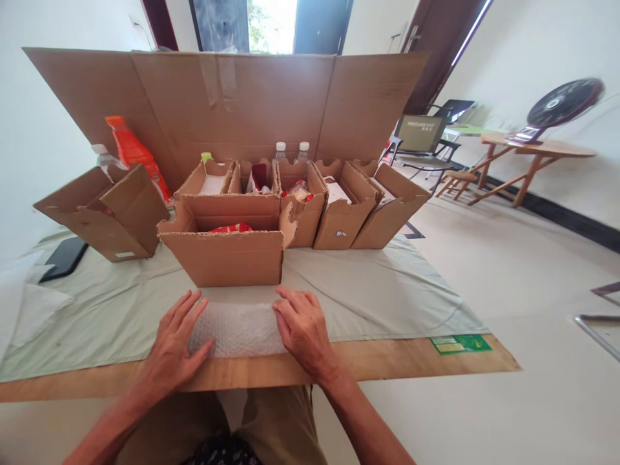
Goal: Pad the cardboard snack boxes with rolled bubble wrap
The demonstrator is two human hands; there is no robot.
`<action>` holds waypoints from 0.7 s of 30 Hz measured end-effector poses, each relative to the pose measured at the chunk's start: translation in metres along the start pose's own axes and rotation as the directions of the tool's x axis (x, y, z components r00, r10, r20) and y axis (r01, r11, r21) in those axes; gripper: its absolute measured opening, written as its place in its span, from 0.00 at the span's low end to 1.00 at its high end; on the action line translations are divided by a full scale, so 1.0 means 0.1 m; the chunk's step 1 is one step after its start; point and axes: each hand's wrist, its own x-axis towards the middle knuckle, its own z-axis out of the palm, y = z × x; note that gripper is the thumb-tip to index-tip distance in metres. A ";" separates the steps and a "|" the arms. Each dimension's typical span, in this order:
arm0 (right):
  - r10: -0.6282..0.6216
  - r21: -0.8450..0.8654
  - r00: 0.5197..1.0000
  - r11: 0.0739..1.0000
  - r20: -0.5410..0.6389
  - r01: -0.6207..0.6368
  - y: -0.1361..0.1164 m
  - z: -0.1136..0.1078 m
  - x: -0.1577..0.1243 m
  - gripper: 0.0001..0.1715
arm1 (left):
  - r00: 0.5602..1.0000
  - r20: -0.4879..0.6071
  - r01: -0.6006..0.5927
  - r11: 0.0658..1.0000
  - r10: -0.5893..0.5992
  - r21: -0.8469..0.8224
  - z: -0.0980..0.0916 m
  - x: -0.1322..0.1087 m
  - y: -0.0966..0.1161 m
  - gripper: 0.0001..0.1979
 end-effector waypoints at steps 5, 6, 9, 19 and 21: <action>0.020 0.111 0.998 0.994 -0.057 -0.014 -0.13 -0.10 0.00 0.11 | 0.988 0.117 -0.096 0.995 0.100 -0.039 -0.17 0.24 -0.16 0.26; 0.035 0.106 0.997 0.994 -0.066 -0.028 -0.14 -0.11 -0.01 0.11 | 0.987 0.126 -0.094 0.995 0.097 -0.034 -0.19 0.26 -0.19 0.22; 0.065 0.105 0.994 0.993 -0.083 -0.056 -0.13 -0.10 -0.06 0.12 | 0.985 0.153 -0.071 0.997 0.075 -0.031 -0.24 0.26 -0.25 0.11; 0.135 0.258 0.974 0.962 -0.181 -0.085 -0.30 -0.41 0.01 0.11 | 0.984 -0.146 -0.107 0.994 0.100 -0.036 -0.72 0.38 -0.04 0.07; 0.116 0.281 0.987 0.956 -0.112 -0.081 -0.32 -0.46 -0.04 0.12 | 0.982 -0.143 -0.128 0.991 0.123 -0.028 -0.73 0.31 -0.04 0.07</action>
